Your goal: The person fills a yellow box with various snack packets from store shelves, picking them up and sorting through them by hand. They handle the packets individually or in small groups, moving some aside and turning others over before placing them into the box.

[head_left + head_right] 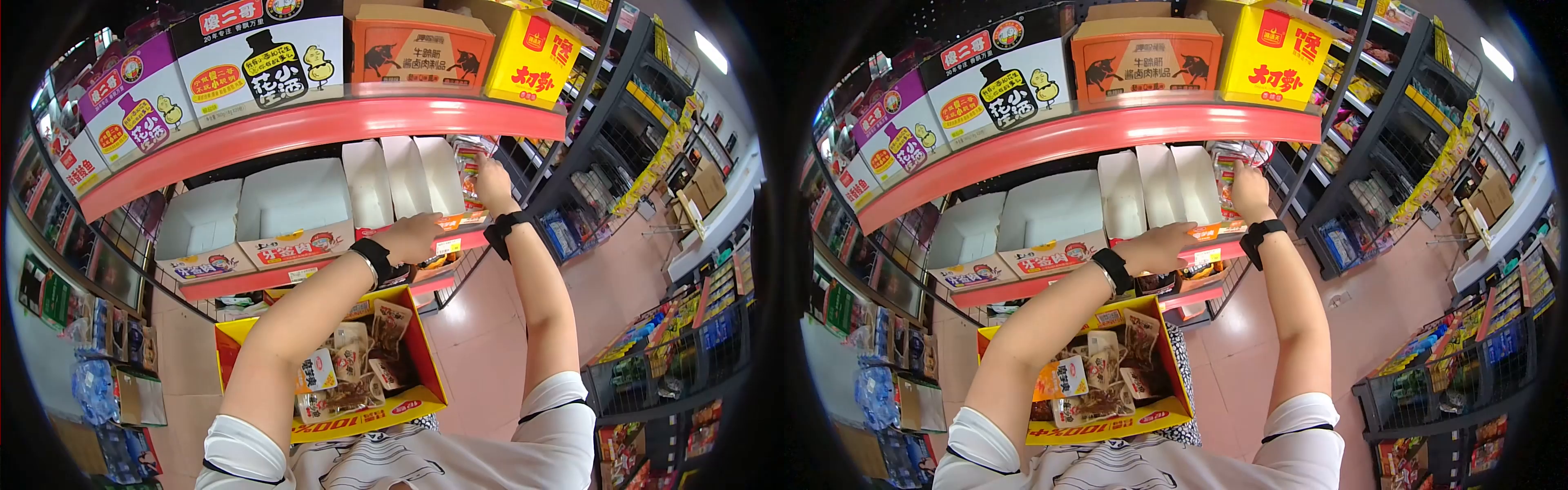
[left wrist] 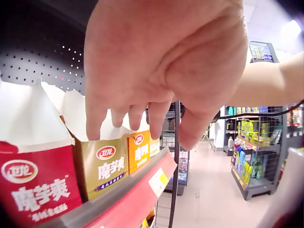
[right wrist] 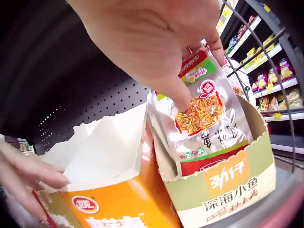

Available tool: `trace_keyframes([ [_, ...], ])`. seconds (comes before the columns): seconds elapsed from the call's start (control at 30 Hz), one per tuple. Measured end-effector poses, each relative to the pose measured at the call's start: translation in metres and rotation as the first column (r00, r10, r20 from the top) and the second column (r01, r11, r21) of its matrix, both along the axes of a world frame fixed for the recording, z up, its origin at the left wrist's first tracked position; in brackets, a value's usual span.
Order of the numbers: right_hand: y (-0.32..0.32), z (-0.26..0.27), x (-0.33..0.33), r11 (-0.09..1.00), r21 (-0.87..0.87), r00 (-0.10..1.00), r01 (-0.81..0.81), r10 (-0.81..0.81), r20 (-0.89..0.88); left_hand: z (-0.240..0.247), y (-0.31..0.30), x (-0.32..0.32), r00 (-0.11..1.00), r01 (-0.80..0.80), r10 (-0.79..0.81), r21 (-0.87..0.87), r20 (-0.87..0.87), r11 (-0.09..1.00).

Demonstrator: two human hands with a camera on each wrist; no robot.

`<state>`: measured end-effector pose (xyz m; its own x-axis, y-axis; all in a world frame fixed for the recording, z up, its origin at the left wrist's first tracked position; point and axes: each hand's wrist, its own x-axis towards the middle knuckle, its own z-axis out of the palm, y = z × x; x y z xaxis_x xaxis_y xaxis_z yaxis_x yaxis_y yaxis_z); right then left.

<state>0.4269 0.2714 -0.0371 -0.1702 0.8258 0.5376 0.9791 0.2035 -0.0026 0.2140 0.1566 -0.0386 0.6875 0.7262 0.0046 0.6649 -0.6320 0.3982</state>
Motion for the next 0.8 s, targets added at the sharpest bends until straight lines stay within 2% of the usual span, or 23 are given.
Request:
trace_keyframes([
  [0.07,-0.005,-0.001,0.002,0.999,-0.044,0.999,0.02,-0.021,-0.025,-0.002,0.002,0.0,1.0,0.009,-0.009,-0.007,-0.008,1.0],
  [0.13,-0.02,0.004,0.002,1.0,-0.002,0.997,-0.028,0.027,-0.077,-0.006,0.005,-0.001,1.0,0.016,-0.016,-0.015,-0.013,1.0],
  [0.27,-0.033,0.007,0.011,0.998,0.004,0.997,-0.06,0.06,-0.045,-0.01,0.007,-0.002,0.999,0.008,-0.008,-0.003,0.05,1.0],
  [0.33,-0.046,0.015,0.012,0.984,0.158,0.989,-0.087,0.104,-0.101,-0.01,0.007,-0.002,0.998,-0.009,0.009,-0.009,0.065,1.0],
  [0.37,-0.052,0.019,0.014,0.983,0.158,0.99,-0.088,0.105,-0.099,-0.009,0.007,-0.003,0.991,-0.018,0.017,0.008,0.13,1.0],
  [0.43,-0.071,0.036,0.013,0.942,0.329,0.983,-0.071,0.121,-0.135,-0.008,0.009,-0.004,0.981,-0.031,0.027,0.021,0.194,0.999],
  [0.47,-0.08,0.043,0.012,0.937,0.343,0.984,-0.064,0.115,-0.132,-0.006,0.01,-0.005,0.948,-0.053,0.021,0.094,0.318,0.994],
  [0.53,-0.1,0.055,0.007,0.89,0.442,0.957,-0.112,0.215,-0.192,0.004,0.007,-0.007,0.858,-0.134,0.015,0.195,0.514,0.972],
  [0.6,-0.117,0.061,0.001,0.88,0.457,0.941,-0.131,0.256,-0.223,0.022,0.0,-0.01,0.82,-0.204,0.043,0.221,0.571,0.954],
  [0.67,-0.131,0.065,-0.005,0.902,0.344,0.85,-0.262,0.384,-0.359,0.039,-0.006,-0.013,0.777,-0.274,0.066,0.241,0.626,0.931],
  [0.7,-0.138,0.066,-0.009,0.903,0.338,0.85,-0.266,0.385,-0.359,0.046,-0.008,-0.014,0.777,-0.314,0.041,0.329,0.628,0.891],
  [0.73,-0.144,0.067,-0.014,0.89,0.277,0.784,-0.363,0.452,-0.425,0.052,-0.011,-0.015,0.779,-0.35,0.016,0.414,0.627,0.84],
  [0.77,-0.151,0.069,-0.02,0.86,0.222,0.708,-0.459,0.505,-0.493,0.055,-0.016,-0.017,0.779,-0.352,0.021,0.409,0.627,0.842],
  [0.8,-0.159,0.074,-0.027,0.826,0.207,0.632,-0.525,0.541,-0.555,0.058,-0.019,-0.02,0.84,-0.34,0.032,0.479,0.542,0.81],
])
